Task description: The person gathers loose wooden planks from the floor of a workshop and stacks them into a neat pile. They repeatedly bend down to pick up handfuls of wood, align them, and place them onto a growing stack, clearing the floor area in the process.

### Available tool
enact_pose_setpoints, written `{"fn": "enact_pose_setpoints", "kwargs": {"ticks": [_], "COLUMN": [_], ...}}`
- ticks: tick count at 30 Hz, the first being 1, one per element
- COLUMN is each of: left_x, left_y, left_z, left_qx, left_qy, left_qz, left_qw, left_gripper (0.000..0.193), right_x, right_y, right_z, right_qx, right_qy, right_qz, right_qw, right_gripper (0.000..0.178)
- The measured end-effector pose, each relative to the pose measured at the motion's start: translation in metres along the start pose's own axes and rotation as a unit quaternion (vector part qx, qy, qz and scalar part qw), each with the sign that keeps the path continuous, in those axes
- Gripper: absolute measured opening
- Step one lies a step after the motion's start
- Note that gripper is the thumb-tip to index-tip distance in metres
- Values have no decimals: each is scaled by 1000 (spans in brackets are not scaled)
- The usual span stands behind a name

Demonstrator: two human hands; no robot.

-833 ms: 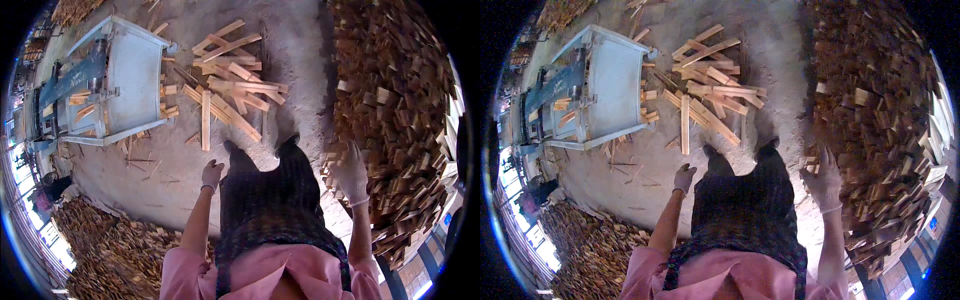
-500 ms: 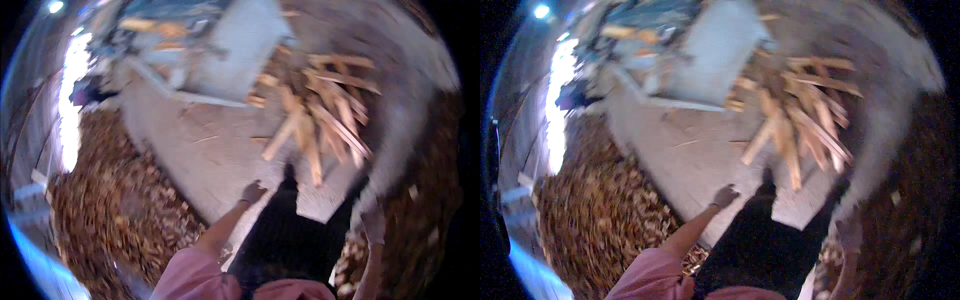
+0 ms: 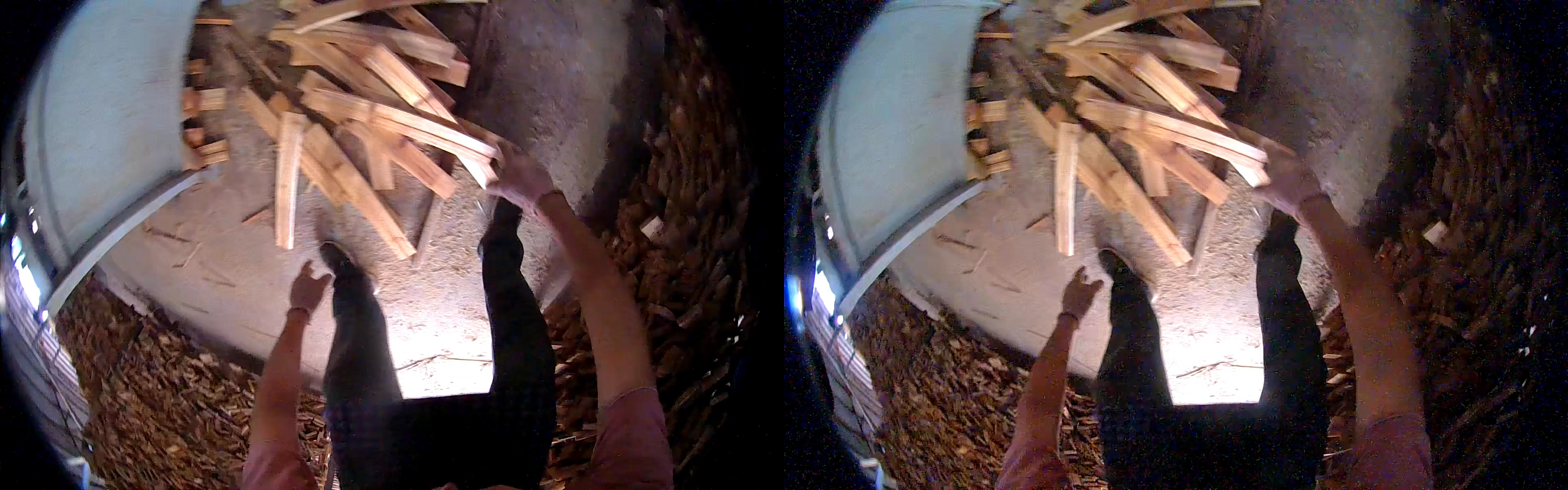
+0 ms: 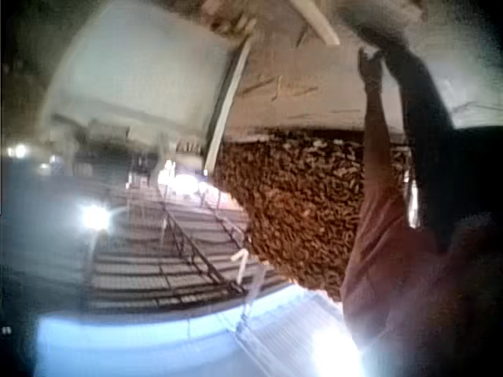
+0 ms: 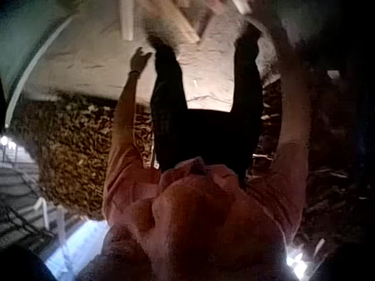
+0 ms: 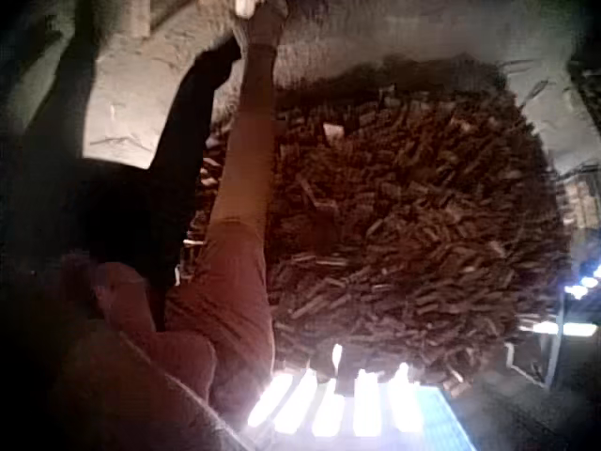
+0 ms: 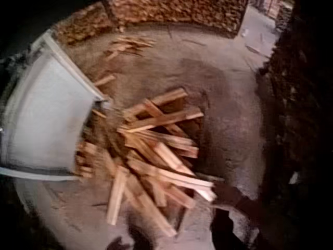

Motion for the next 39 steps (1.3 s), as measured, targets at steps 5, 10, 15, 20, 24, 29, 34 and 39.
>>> {"fn": "enact_pose_setpoints", "kwargs": {"ticks": [5, 10, 15, 20, 24, 29, 34, 39], "left_x": [27, 93, 112, 74, 68, 55, 68, 55], "left_y": [157, 273, 290, 239, 238, 261, 266, 234], "left_z": [10, 19, 12, -60, -102, -104, -87, -105], "left_qx": [-49, -85, -92, -149, -181, -155, -257, -236], "left_qy": [80, 117, 32, -282, -443, -426, -601, -592], "left_qz": [-148, -298, -285, -167, -219, -212, -18, 31], "left_qw": [985, 943, 954, 933, 850, 866, 757, 770], "left_gripper": [111, 124, 84, 62, 78, 86, 75, 74], "right_x": [-39, -86, -95, -167, -176, -179, -199, -197], "right_y": [107, 196, 188, 184, 179, 182, 198, 223], "right_z": [-30, -15, 1, -3, 25, 36, 53, 52], "right_qx": [29, 91, 17, -31, -21, 34, 54, 166], "right_qy": [5, -18, -9, 187, 170, 257, 232, 255], "right_qz": [-12, -134, -95, -83, -142, -62, -77, -115], "right_qw": [999, 987, 995, 978, 975, 964, 968, 946], "right_gripper": [89, 89, 85, 78, 80, 72, 65, 71]}}
Point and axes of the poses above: each hand's wrist, its own y-axis towards the middle knuckle, its own x-axis out of the back of the hand, z = x × y, the point moved 2 cm from there along y, towards the middle knuckle, and after that the axes turned 12 degrees about z, right-handed, at the moved point
